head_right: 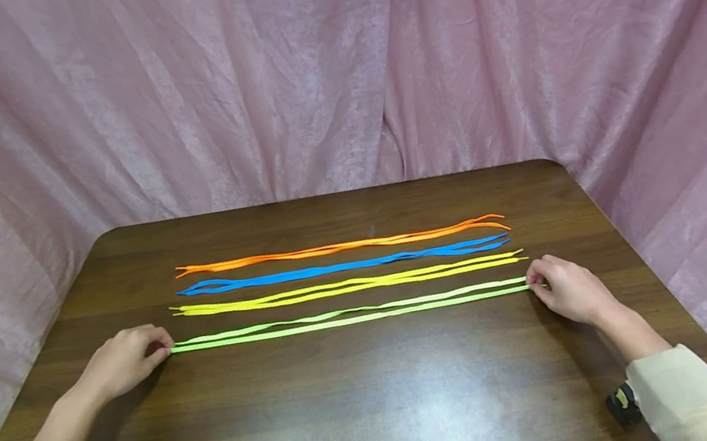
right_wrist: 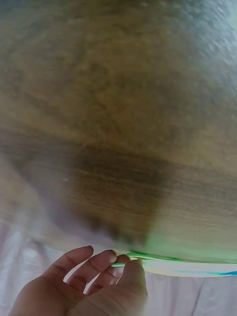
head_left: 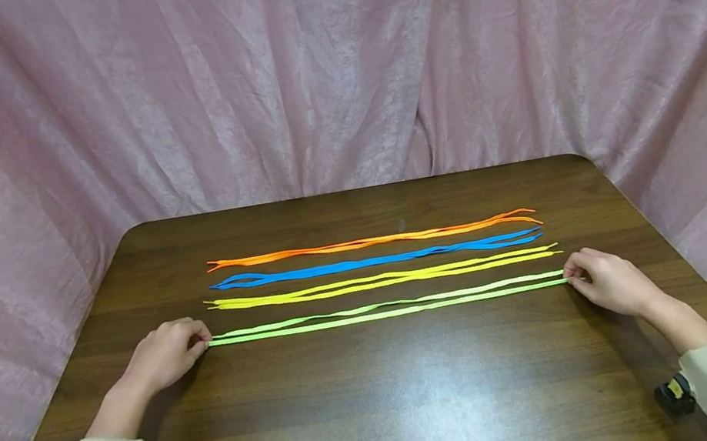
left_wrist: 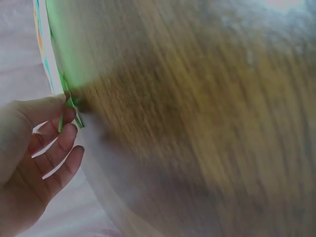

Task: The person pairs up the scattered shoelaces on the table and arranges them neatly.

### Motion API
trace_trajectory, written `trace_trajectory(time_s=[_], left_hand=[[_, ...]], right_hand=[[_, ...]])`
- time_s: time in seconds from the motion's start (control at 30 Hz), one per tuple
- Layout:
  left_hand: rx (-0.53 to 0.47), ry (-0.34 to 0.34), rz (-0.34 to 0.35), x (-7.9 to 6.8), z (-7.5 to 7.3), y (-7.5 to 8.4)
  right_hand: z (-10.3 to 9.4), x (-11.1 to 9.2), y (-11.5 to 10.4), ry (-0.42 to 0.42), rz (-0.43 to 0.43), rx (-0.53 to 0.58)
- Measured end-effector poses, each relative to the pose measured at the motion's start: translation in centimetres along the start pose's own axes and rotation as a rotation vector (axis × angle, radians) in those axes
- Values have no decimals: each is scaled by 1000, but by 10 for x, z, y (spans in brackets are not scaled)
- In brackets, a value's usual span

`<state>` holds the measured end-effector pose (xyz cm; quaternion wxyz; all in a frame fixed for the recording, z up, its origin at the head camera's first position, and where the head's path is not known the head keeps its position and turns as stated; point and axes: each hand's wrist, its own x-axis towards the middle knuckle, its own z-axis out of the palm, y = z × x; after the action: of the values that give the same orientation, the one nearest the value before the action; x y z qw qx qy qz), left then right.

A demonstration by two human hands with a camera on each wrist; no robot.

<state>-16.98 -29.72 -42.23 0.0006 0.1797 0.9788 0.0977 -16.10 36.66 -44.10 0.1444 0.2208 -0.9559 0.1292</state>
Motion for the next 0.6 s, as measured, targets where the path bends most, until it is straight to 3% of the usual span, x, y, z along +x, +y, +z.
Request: trace_trajectory(time_s=[0.6], left_hand=[[4, -33, -80, 8, -1, -4]], right_hand=[[5, 10, 1, -35, -2, -30]])
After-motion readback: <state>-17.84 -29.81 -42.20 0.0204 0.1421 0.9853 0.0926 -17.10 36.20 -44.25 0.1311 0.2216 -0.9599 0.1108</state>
